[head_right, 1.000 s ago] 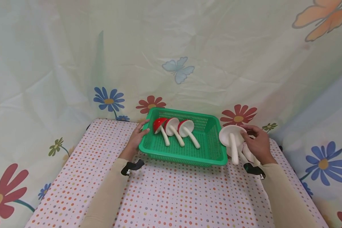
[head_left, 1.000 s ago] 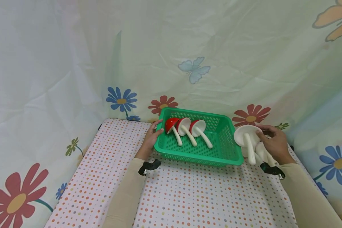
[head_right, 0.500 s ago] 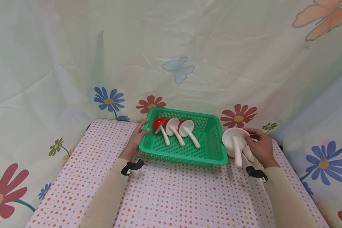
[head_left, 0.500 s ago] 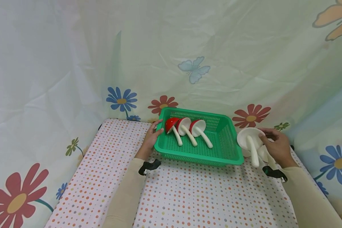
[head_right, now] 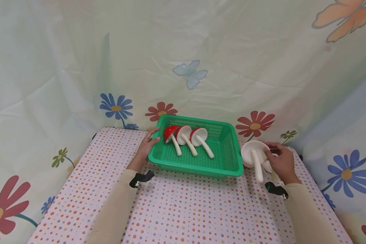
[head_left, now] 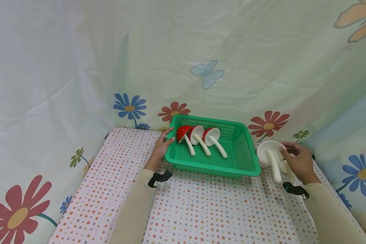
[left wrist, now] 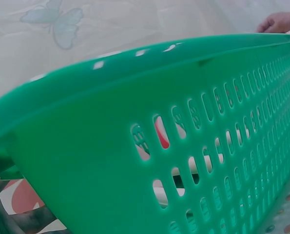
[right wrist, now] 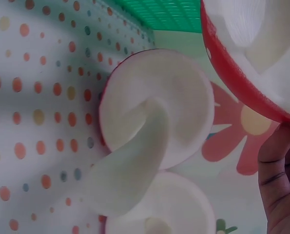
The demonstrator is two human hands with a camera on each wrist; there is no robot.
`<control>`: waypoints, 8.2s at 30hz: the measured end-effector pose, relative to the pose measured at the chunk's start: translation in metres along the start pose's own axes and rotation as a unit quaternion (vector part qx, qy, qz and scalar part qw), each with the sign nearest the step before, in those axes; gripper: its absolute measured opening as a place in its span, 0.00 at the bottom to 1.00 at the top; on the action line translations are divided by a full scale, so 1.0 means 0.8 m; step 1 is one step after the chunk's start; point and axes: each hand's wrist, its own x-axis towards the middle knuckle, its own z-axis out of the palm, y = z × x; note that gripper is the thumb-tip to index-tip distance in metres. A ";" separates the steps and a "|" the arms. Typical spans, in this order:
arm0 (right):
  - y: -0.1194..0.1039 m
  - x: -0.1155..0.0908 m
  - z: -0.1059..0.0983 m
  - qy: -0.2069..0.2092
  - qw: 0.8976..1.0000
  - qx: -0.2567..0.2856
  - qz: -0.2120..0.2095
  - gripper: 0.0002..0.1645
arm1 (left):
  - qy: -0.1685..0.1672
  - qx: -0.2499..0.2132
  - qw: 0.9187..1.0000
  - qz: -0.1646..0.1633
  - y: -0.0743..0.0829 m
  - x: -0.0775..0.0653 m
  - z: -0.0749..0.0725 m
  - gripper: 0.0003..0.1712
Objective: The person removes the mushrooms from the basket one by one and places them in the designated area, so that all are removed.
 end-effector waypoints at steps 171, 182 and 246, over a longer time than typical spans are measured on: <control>-0.104 0.111 0.187 -0.127 0.985 0.107 -0.049 0.18 | 0.003 0.010 1.000 0.016 -0.007 0.006 0.001 0.27; -0.092 0.112 0.211 -0.154 0.984 0.067 -0.059 0.18 | -0.002 0.006 1.000 0.019 -0.009 0.008 -0.001 0.27; -0.092 0.104 0.232 -0.224 0.973 -0.005 -0.058 0.16 | -0.001 0.016 1.000 0.015 -0.004 0.008 -0.004 0.26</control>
